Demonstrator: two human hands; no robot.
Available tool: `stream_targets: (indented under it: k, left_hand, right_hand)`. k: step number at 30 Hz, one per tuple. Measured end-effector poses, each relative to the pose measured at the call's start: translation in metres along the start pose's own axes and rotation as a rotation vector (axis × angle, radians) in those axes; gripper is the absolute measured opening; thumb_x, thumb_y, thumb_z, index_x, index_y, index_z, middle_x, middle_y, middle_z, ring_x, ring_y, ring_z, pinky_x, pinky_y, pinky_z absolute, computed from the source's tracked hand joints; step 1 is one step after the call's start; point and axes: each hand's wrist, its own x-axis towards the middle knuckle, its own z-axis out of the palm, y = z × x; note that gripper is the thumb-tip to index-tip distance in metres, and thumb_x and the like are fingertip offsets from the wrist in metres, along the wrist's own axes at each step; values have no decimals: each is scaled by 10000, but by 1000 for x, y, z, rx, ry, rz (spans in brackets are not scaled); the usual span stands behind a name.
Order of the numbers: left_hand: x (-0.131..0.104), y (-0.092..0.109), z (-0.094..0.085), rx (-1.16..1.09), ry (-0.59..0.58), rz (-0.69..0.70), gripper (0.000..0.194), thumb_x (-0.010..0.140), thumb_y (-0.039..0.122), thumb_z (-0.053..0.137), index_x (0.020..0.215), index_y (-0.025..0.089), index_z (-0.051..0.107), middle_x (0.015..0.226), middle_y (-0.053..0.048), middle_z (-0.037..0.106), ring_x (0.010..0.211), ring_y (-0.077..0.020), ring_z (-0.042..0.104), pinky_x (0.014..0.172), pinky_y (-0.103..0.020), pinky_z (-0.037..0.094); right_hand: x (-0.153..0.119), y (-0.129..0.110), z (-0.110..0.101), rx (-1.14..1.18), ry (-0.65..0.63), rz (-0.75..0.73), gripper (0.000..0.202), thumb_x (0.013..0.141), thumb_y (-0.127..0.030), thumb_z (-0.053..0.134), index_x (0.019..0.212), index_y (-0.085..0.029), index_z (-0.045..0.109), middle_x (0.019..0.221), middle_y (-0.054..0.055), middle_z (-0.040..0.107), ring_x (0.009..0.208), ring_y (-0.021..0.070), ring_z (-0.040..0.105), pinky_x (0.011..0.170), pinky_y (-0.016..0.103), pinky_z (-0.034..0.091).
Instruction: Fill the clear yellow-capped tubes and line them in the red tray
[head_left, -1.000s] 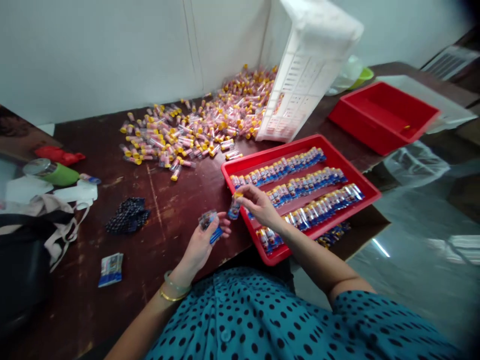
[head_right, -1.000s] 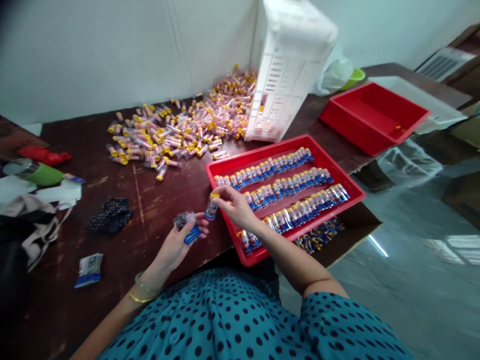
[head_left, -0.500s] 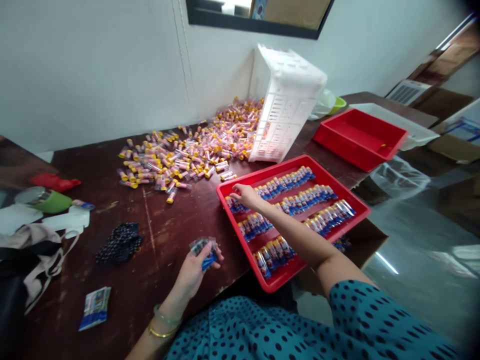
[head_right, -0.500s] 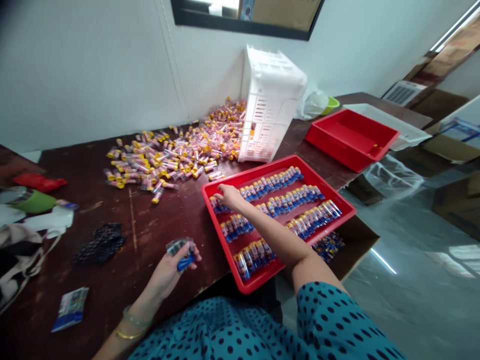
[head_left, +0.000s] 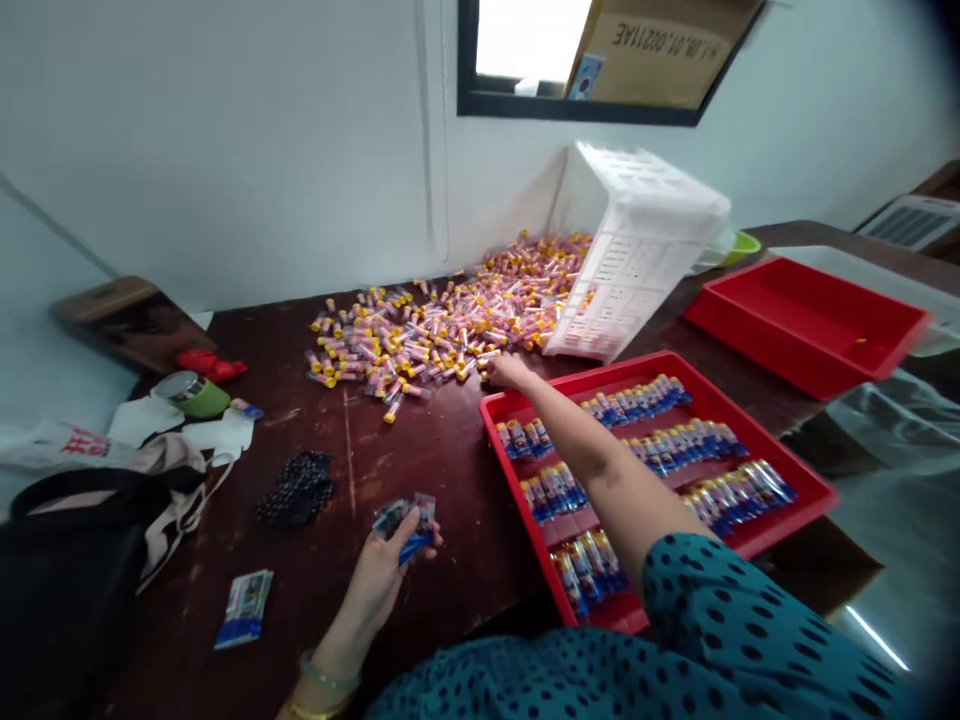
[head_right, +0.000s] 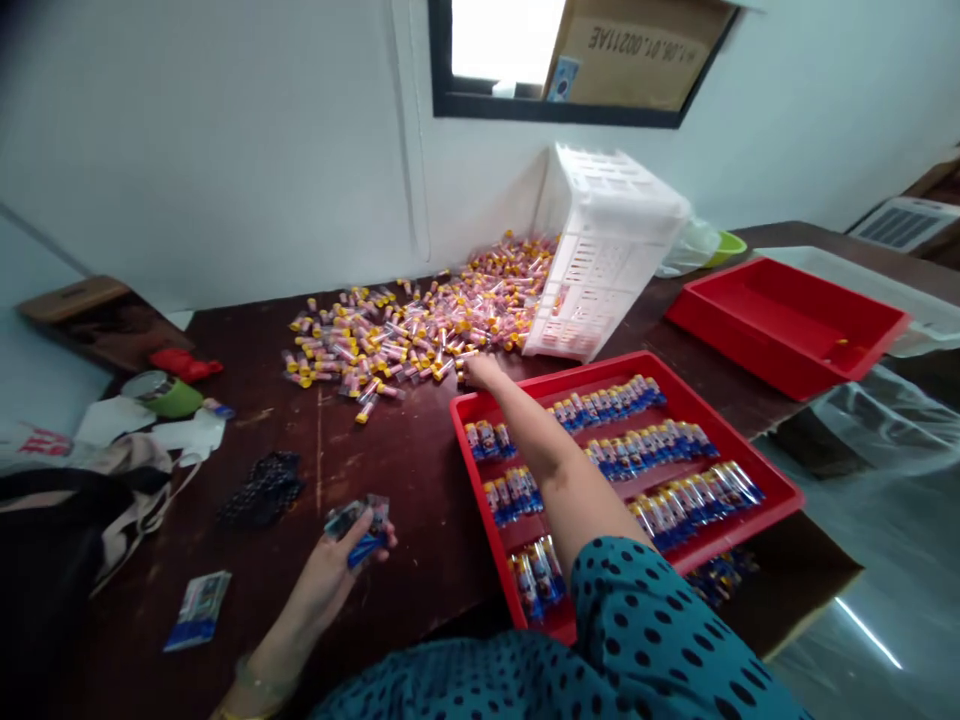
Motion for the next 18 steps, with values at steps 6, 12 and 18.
stream_targets:
  k: [6,12,18]
  left_hand:
    - [8,3,2,-78,59,83,370,571,372,885,771,115,708,653,-42,709,600,-172,672,514,-240,522]
    - [12,-6,19,-92,122,267,275,637,342,843,773,149,703,695,-6,696,608,-159,666,543,-256,531]
    - [3,-10,21,23,46,319,253,658,347,832,787,161,719,774,-5,710,682,-148,647,615,-255,550]
  right_hand:
    - [-70,-48,8,466,60,-334,340,952,-312,488,1262,-173,508,967,41,645,787,139,595,696,235,476]
    - [-172,-103,22,806,-58,-527,141,922,-227,479,903,-170,607,836,4,592,744,127,561,724,238,451]
    - [-190,-115,27,824,72,-490,139,901,-280,592,817,-171,611,875,24,572,742,131,555,714,244,456]
